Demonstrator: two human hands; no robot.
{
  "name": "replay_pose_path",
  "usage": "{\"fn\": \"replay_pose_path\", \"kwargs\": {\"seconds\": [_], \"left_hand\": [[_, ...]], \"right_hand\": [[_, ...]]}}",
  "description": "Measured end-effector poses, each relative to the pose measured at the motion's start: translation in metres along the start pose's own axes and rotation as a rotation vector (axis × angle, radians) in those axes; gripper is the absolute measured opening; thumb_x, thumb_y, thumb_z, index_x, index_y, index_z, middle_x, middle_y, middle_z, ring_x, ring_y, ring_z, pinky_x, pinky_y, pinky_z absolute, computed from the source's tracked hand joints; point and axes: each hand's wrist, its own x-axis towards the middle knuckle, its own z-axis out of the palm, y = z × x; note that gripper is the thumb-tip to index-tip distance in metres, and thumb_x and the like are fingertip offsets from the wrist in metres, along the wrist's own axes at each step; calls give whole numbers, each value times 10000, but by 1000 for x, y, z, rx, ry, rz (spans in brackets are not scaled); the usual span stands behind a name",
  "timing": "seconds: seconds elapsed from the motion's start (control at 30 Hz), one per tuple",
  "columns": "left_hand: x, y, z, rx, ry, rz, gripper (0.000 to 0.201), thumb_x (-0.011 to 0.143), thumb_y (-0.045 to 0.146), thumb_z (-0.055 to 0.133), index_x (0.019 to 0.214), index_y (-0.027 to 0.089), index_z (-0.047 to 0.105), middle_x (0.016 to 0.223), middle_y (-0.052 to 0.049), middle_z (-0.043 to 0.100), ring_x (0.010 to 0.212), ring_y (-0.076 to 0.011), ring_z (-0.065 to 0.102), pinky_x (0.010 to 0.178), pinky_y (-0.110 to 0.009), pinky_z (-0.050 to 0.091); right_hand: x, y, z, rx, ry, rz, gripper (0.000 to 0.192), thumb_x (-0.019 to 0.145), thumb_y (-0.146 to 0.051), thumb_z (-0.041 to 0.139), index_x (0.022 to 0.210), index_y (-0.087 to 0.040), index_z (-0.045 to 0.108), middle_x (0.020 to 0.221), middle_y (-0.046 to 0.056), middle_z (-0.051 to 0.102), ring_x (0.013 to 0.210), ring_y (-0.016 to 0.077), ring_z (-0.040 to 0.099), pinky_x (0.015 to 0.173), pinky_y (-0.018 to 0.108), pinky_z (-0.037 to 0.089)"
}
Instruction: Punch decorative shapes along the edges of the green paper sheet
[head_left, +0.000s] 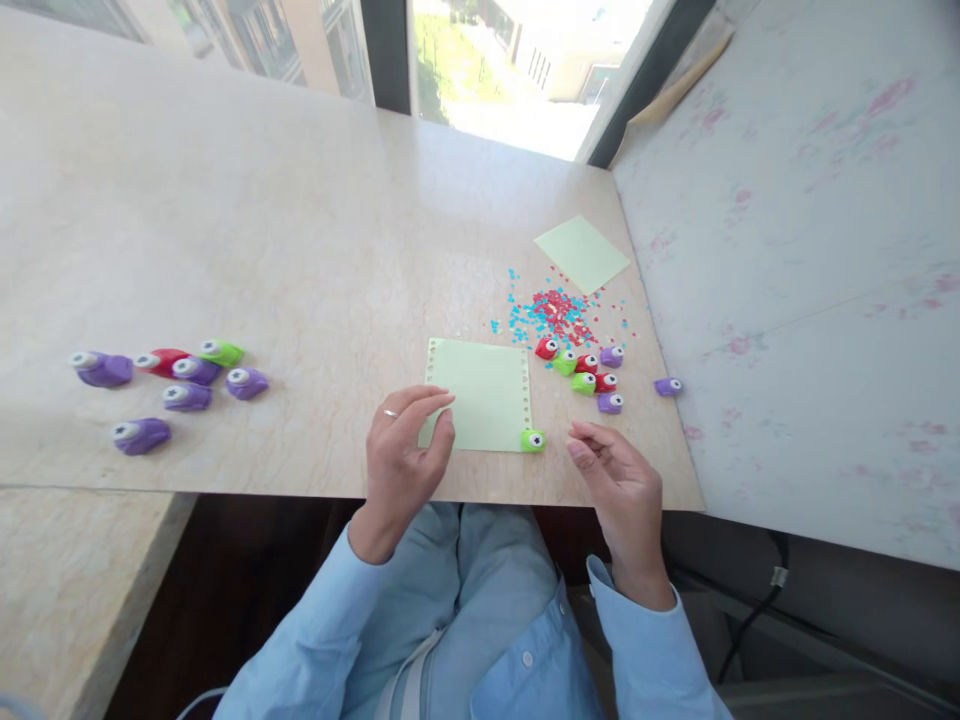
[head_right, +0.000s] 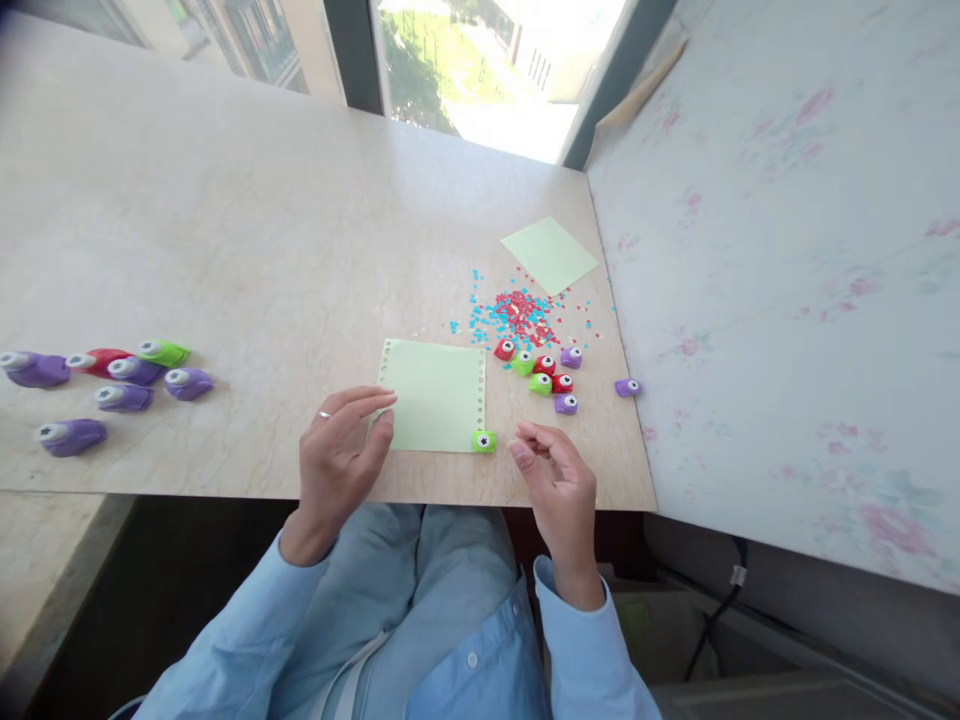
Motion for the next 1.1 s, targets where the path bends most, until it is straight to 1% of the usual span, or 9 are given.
{"fn": "replay_pose_path", "kwargs": {"seconds": [0.07,0.17,0.27,0.37,0.5,0.67,0.83,1.1], "left_hand": [[3,-11,-8,104,-55,-12,188,898,216,592,1053,181,693,1111,-105,704,1063,-247,655,940,-458,535],[7,-23,-16,240,-147,20,257,892,230,601,1133,180,675,1199,-130,684,1179,-295,608,988,-504,486],[8,-26,-18,316,-228,50,252,900,224,598,1137,196,679,1254,-132,670,1254,-320,563,994,-520,449],[8,-24,-17,351,-263,30,237,904,241,605,1123,204,686,1296,-128,652,1274,-323,545,994,-513,428],[7,-21,-17,375,-294,-12,244,899,252,614,1128,216,688,1326,-117,635,1290,-308,525,1012,-489,409],[7,-21,-18,375,-300,-12,236,898,253,615,1120,221,690,1332,-108,632,1293,-307,518,1015,-484,401],[7,-19,-16,388,-302,-6,222,896,250,617,1103,216,691,1331,-116,630,1293,-316,514,1002,-492,405],[6,-19,-16,392,-305,2,216,903,253,605,1096,212,693,1341,-126,621,1303,-323,506,1009,-499,400]], "right_hand": [[5,-6,0,-22,-12,24,263,836,-423,737,963,-192,733,907,66,735,802,190,683,761,359,578],[17,-13,3,-49,-104,42,329,789,-473,758,929,-179,709,808,47,709,697,172,648,656,321,557],[29,-17,9,-89,-197,45,355,760,-490,754,900,-174,675,758,30,680,649,164,619,622,315,535],[38,-19,14,-125,-283,63,309,745,-467,731,834,-188,634,718,14,656,631,167,607,616,319,515],[44,-23,16,-184,-328,112,236,730,-412,702,802,-209,605,727,19,661,661,185,621,637,327,498],[45,-31,15,-212,-347,130,220,713,-398,695,790,-219,594,722,21,659,676,201,617,653,340,478],[44,-35,16,-294,-378,152,172,700,-362,674,735,-225,576,664,0,624,643,193,587,636,330,432],[43,-34,19,-401,-369,132,117,721,-312,630,706,-225,553,623,-25,581,590,170,536,602,313,383]]}}
